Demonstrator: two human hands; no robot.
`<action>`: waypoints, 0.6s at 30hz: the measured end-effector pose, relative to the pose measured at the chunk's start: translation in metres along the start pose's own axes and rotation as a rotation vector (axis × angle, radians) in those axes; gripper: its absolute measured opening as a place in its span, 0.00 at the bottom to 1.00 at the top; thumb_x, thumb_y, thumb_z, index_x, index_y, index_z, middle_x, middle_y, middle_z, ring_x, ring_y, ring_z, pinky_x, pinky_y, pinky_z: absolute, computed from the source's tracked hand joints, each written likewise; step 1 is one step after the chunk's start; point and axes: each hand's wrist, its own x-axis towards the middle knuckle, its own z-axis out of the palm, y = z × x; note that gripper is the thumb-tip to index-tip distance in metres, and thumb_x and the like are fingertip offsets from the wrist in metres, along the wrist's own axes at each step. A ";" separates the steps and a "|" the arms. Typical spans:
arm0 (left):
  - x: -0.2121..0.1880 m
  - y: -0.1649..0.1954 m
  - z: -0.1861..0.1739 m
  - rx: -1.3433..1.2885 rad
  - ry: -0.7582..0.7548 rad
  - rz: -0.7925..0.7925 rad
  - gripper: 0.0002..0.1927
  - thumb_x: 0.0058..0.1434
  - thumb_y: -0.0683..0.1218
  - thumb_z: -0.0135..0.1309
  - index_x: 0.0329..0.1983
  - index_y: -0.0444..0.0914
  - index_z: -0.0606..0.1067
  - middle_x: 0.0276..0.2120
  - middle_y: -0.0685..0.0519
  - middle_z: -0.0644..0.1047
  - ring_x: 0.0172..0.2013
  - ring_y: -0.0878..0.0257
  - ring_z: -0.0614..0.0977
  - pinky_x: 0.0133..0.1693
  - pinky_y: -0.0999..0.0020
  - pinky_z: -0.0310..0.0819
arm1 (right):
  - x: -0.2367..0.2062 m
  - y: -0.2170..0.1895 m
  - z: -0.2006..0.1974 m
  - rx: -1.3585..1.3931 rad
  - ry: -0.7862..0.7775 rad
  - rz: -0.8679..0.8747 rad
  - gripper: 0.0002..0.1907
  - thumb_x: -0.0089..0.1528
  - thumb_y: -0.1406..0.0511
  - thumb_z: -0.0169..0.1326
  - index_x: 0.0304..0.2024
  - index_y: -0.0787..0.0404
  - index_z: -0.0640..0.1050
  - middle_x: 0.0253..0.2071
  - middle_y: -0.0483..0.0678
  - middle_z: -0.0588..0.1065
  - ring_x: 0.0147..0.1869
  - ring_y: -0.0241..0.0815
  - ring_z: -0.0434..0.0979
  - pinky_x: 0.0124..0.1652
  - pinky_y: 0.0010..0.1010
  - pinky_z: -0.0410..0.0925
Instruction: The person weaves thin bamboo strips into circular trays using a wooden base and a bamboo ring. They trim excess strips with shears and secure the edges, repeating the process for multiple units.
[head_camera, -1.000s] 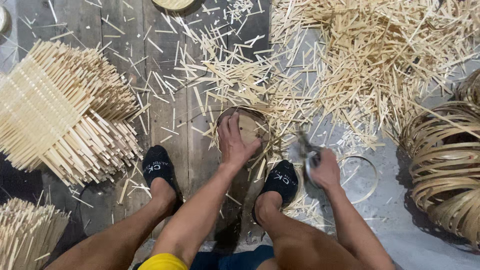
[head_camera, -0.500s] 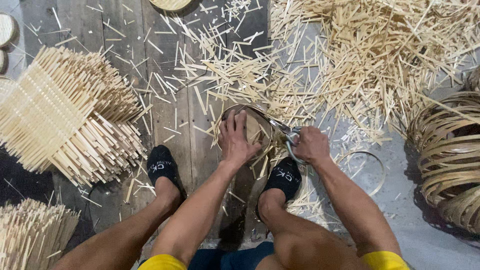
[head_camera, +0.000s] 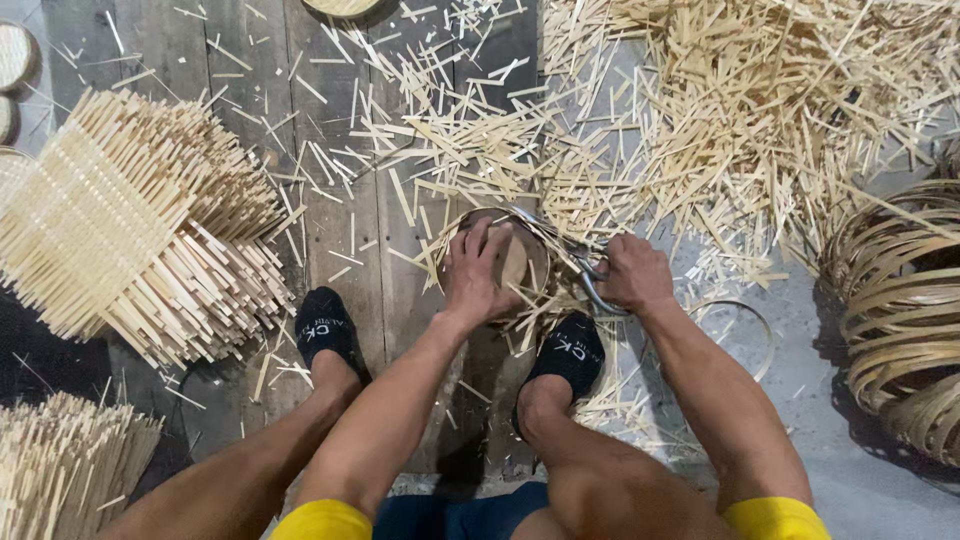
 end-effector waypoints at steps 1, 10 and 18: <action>0.001 0.000 -0.002 0.001 -0.023 -0.007 0.59 0.32 0.52 0.77 0.70 0.52 0.61 0.69 0.48 0.59 0.67 0.41 0.58 0.65 0.41 0.57 | 0.001 0.000 0.000 0.021 -0.016 0.019 0.21 0.57 0.53 0.59 0.40 0.63 0.76 0.38 0.55 0.73 0.43 0.54 0.76 0.42 0.47 0.72; 0.006 0.007 -0.014 0.120 -0.192 0.049 0.65 0.28 0.55 0.80 0.71 0.53 0.58 0.70 0.46 0.55 0.68 0.41 0.55 0.64 0.37 0.53 | 0.008 -0.002 0.010 0.087 -0.101 0.065 0.20 0.58 0.55 0.59 0.44 0.63 0.78 0.39 0.57 0.76 0.43 0.55 0.79 0.41 0.48 0.73; -0.009 0.016 0.019 -0.101 0.217 -0.136 0.58 0.38 0.52 0.76 0.72 0.50 0.60 0.66 0.39 0.57 0.66 0.37 0.57 0.59 0.34 0.59 | 0.000 0.006 0.017 0.146 0.042 -0.014 0.25 0.55 0.48 0.60 0.39 0.62 0.80 0.38 0.56 0.77 0.42 0.58 0.80 0.44 0.48 0.73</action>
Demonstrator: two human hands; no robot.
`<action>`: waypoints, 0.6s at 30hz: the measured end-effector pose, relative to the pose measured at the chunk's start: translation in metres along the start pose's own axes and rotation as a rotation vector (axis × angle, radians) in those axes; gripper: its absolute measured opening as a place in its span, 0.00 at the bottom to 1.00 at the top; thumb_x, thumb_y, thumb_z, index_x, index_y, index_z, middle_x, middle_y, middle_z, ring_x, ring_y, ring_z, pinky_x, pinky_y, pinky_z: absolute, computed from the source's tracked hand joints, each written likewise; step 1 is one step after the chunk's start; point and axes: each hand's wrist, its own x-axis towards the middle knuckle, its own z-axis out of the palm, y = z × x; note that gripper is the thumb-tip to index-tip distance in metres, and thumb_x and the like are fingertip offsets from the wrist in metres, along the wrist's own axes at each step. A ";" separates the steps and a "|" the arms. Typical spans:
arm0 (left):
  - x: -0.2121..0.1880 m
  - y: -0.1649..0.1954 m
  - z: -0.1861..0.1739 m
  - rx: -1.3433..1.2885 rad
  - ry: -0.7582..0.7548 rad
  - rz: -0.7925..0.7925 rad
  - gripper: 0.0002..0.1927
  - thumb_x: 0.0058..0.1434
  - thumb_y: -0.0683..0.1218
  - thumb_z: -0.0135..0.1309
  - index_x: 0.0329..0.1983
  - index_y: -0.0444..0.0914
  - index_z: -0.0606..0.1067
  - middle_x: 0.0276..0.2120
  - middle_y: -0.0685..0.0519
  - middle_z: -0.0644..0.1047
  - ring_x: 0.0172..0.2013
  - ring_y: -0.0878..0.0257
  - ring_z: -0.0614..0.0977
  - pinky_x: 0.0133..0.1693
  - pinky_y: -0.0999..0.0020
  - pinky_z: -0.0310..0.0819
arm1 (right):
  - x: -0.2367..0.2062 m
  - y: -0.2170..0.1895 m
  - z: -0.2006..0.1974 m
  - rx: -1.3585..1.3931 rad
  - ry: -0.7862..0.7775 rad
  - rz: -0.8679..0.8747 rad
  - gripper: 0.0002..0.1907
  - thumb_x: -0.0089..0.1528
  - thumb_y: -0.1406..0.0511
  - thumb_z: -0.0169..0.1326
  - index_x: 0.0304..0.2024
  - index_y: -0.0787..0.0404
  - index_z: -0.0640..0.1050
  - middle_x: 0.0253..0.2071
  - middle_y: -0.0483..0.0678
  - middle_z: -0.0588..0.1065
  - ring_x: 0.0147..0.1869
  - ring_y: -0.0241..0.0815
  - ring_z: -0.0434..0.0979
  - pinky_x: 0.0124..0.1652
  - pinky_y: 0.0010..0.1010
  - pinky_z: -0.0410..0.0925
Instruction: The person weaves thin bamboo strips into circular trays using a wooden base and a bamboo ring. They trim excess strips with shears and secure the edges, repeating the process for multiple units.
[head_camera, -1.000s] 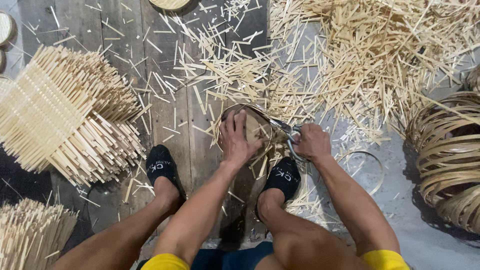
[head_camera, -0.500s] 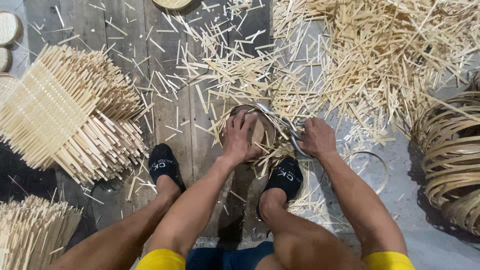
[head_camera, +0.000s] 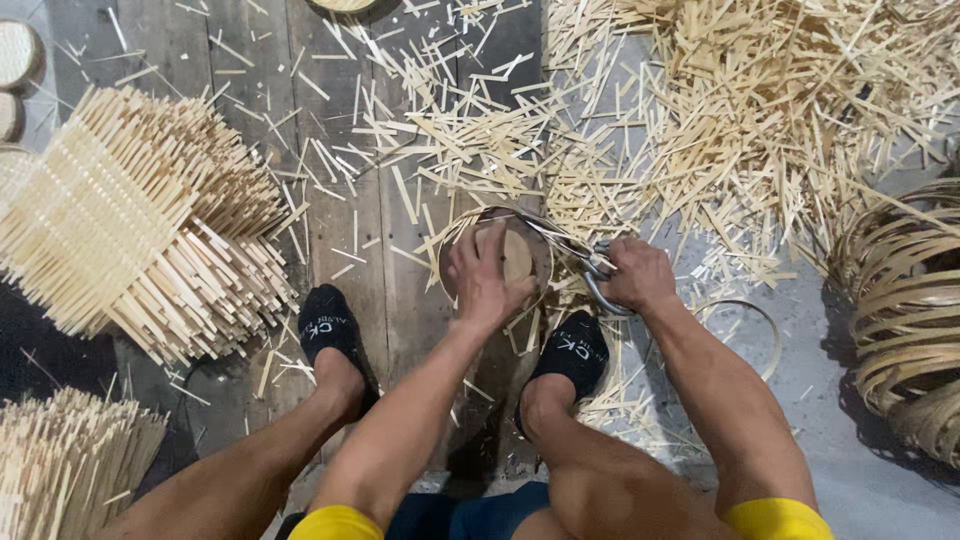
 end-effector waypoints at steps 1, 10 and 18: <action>0.001 -0.003 0.000 -0.001 -0.019 -0.007 0.57 0.38 0.52 0.76 0.72 0.50 0.60 0.66 0.39 0.57 0.66 0.37 0.58 0.59 0.34 0.59 | 0.001 -0.003 -0.004 0.014 -0.063 0.062 0.26 0.57 0.45 0.59 0.36 0.61 0.80 0.38 0.56 0.77 0.43 0.57 0.81 0.45 0.48 0.73; 0.011 -0.006 -0.021 0.034 -0.258 0.036 0.55 0.37 0.50 0.75 0.71 0.52 0.63 0.68 0.45 0.57 0.67 0.41 0.57 0.62 0.33 0.56 | 0.020 -0.031 -0.043 -0.074 -0.103 0.045 0.37 0.52 0.44 0.61 0.45 0.69 0.74 0.40 0.60 0.71 0.46 0.57 0.74 0.46 0.46 0.68; 0.011 -0.005 -0.024 0.189 -0.294 0.141 0.57 0.34 0.51 0.77 0.70 0.51 0.63 0.68 0.45 0.56 0.68 0.39 0.54 0.60 0.29 0.54 | 0.002 -0.015 -0.008 -0.067 -0.187 0.131 0.17 0.62 0.55 0.53 0.45 0.61 0.75 0.43 0.54 0.72 0.50 0.54 0.75 0.52 0.46 0.69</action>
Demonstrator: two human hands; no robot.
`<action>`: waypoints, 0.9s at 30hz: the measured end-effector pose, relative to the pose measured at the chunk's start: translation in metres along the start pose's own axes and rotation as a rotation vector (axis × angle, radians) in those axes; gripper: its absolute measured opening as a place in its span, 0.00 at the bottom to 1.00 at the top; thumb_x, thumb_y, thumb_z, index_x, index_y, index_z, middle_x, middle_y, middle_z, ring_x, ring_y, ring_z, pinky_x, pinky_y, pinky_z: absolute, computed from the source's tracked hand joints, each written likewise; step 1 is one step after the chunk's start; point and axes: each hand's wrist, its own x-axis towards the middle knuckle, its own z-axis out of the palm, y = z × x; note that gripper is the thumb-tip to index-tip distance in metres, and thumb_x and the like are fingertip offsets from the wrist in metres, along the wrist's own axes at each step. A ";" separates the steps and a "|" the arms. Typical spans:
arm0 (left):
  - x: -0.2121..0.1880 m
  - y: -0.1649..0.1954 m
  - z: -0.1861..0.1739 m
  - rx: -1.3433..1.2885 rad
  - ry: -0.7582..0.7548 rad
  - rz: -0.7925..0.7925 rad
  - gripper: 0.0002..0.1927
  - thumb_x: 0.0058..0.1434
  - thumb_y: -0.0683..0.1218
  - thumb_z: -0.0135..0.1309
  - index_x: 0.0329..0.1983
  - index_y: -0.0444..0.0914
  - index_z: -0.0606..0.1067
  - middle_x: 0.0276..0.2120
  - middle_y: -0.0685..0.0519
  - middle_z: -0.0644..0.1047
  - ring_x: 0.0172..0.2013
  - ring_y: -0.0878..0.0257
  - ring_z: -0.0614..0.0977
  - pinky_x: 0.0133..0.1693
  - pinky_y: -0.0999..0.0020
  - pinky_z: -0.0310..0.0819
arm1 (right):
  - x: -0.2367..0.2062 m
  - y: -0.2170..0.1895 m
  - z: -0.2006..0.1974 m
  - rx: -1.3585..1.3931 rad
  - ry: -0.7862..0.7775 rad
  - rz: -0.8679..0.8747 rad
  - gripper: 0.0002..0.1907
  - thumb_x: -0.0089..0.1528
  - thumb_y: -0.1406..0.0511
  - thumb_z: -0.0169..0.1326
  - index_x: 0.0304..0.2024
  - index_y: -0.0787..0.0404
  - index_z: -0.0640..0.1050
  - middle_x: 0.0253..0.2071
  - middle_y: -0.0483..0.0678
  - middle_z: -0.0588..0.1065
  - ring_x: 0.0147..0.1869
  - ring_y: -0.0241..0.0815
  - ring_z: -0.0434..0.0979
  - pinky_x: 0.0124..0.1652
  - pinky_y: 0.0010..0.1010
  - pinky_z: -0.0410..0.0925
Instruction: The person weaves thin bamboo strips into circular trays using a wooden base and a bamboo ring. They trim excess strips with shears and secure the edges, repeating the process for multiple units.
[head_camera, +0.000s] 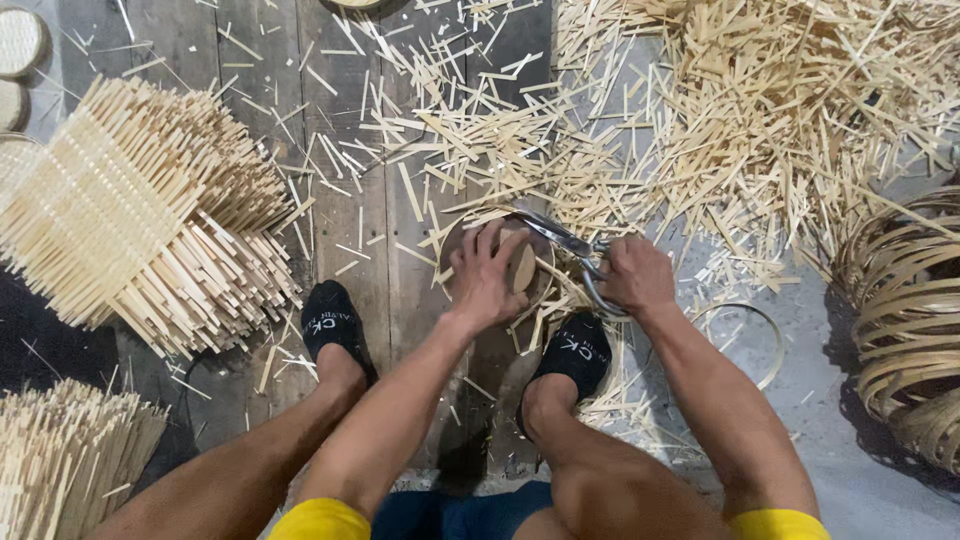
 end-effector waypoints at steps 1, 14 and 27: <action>-0.001 0.004 0.004 -0.047 0.052 -0.078 0.57 0.35 0.53 0.77 0.70 0.50 0.62 0.67 0.43 0.55 0.67 0.38 0.55 0.59 0.30 0.55 | -0.001 0.004 -0.001 0.003 0.028 -0.022 0.17 0.61 0.55 0.54 0.44 0.61 0.76 0.43 0.55 0.72 0.49 0.54 0.75 0.50 0.47 0.69; -0.002 -0.010 0.006 -0.023 0.002 -0.056 0.54 0.34 0.49 0.75 0.67 0.56 0.65 0.67 0.47 0.58 0.67 0.40 0.58 0.58 0.32 0.59 | 0.011 -0.007 -0.008 -0.007 0.063 -0.080 0.18 0.59 0.57 0.55 0.46 0.61 0.77 0.41 0.57 0.75 0.45 0.56 0.78 0.45 0.49 0.73; 0.006 -0.018 -0.014 0.007 -0.285 0.061 0.55 0.33 0.47 0.76 0.67 0.59 0.64 0.73 0.50 0.53 0.73 0.41 0.50 0.68 0.28 0.43 | 0.015 -0.009 -0.006 -0.117 0.100 -0.133 0.21 0.59 0.49 0.58 0.44 0.58 0.78 0.38 0.53 0.75 0.42 0.49 0.77 0.42 0.44 0.72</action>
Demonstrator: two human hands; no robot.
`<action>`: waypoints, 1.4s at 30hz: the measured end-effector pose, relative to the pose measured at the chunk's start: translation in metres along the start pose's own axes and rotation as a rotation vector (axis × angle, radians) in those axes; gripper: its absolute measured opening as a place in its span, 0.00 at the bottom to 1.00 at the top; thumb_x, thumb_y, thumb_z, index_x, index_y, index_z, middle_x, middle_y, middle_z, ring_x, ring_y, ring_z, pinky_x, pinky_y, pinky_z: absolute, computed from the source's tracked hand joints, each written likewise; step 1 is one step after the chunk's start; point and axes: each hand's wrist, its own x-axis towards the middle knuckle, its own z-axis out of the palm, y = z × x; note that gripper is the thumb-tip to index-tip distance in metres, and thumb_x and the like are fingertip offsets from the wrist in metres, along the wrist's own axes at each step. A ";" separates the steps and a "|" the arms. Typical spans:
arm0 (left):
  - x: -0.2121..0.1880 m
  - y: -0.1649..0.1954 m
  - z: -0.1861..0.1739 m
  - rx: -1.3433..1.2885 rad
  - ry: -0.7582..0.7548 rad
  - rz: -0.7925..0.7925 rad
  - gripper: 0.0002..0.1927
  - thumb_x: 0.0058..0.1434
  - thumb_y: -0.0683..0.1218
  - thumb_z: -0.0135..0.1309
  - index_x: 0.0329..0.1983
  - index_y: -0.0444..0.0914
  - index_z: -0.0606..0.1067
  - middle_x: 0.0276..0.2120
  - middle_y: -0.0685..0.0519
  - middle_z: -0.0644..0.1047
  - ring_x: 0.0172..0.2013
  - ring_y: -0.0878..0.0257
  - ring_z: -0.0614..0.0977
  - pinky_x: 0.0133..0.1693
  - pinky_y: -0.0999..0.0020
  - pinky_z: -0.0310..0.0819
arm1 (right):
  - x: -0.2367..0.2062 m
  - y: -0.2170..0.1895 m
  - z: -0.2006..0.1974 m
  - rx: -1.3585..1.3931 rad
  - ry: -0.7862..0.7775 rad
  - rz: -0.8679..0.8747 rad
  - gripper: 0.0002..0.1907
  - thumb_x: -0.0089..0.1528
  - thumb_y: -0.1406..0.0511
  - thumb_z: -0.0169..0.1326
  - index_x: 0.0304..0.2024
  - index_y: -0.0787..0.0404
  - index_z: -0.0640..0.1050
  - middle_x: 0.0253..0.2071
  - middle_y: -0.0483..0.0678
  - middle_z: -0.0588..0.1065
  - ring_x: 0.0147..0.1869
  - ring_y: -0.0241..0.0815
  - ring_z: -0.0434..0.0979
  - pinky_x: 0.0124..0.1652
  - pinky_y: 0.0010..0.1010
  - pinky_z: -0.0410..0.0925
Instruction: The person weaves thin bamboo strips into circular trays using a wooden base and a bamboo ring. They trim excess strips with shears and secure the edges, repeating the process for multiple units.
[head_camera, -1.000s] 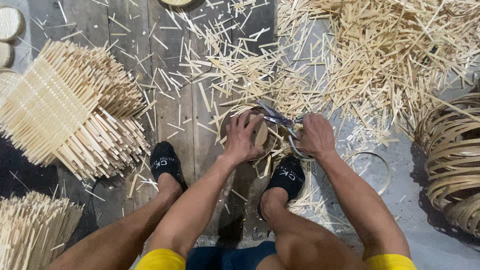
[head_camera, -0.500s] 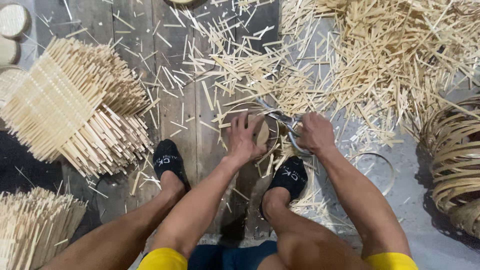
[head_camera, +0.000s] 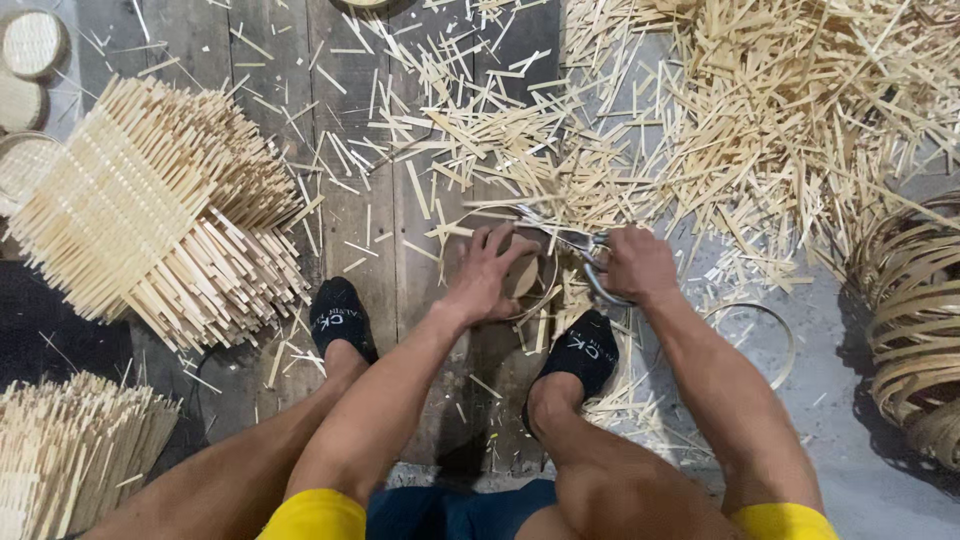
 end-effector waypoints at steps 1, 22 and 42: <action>0.000 -0.003 -0.002 0.015 -0.005 0.025 0.55 0.33 0.47 0.76 0.68 0.59 0.64 0.72 0.50 0.54 0.73 0.42 0.51 0.68 0.30 0.44 | -0.001 0.005 -0.001 0.058 -0.097 0.059 0.22 0.59 0.47 0.57 0.41 0.57 0.78 0.37 0.52 0.75 0.42 0.50 0.78 0.42 0.43 0.72; -0.014 0.009 0.031 -0.066 0.421 -0.147 0.58 0.40 0.48 0.73 0.74 0.54 0.56 0.70 0.41 0.51 0.70 0.36 0.50 0.66 0.29 0.49 | -0.052 0.123 0.072 0.403 -0.798 0.053 0.21 0.49 0.49 0.66 0.32 0.58 0.85 0.28 0.50 0.83 0.31 0.45 0.81 0.36 0.40 0.73; 0.078 -0.056 -0.031 -0.395 0.076 -0.383 0.36 0.43 0.53 0.74 0.56 0.39 0.77 0.46 0.46 0.82 0.47 0.54 0.84 0.50 0.62 0.78 | -0.011 0.004 0.020 0.775 -0.022 0.504 0.29 0.57 0.53 0.68 0.54 0.61 0.79 0.51 0.54 0.75 0.51 0.49 0.78 0.52 0.41 0.73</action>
